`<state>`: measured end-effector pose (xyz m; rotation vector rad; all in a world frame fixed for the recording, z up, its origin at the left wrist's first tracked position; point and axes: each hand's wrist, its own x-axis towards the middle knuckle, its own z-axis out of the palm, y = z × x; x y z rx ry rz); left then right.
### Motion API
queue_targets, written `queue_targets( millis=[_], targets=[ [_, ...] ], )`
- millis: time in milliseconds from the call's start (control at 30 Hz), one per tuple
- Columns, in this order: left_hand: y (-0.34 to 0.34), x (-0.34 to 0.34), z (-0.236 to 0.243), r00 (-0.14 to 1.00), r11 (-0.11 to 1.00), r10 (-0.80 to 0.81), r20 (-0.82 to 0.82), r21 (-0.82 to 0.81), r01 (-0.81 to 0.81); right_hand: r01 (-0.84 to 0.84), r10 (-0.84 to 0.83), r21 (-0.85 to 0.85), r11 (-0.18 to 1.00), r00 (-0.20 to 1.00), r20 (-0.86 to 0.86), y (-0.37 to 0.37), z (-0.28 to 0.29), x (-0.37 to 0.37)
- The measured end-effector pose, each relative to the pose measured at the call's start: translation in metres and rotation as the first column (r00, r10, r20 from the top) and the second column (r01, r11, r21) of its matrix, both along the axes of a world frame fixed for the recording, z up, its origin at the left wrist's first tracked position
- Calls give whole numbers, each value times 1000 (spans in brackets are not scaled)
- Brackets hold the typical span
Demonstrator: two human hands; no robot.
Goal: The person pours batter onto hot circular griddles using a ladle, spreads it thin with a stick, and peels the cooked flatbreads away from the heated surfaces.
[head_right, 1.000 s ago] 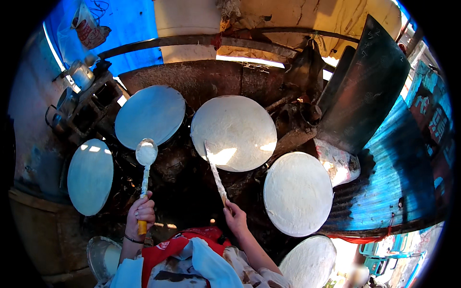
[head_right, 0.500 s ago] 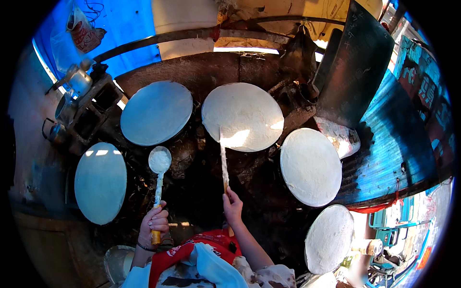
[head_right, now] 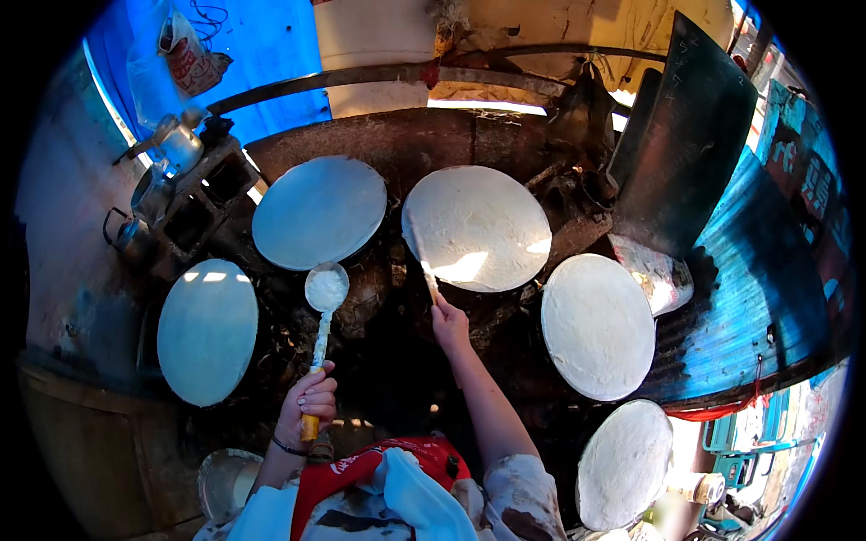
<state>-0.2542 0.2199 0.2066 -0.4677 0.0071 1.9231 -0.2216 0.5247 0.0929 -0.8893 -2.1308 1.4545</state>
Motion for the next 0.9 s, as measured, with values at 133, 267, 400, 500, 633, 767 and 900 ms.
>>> queue_targets(
  millis=[133,267,400,500,633,767,900],
  targets=[
    [6,15,6,998,999,38,-45,-20,-39,-82,84,49,995,996,-23,45,7,-30],
    [8,28,5,988,989,119,-103,-74,-127,-329,286,205,922,934,215,111,27,-56],
    [12,42,2,977,975,200,-77,-84,-206,-454,398,132,881,863,311,122,37,-31],
    [22,49,-1,971,968,230,-68,-82,-235,-495,450,77,865,836,315,136,24,0],
    [29,56,7,958,955,284,-40,-72,-287,-583,621,-212,784,739,263,122,29,42],
    [46,52,11,963,962,261,-74,-67,-266,-254,259,-210,944,966,-3,132,7,67],
    [56,50,10,970,968,240,-45,-70,-242,-129,128,-128,983,992,-17,101,-22,75]
  ],
)
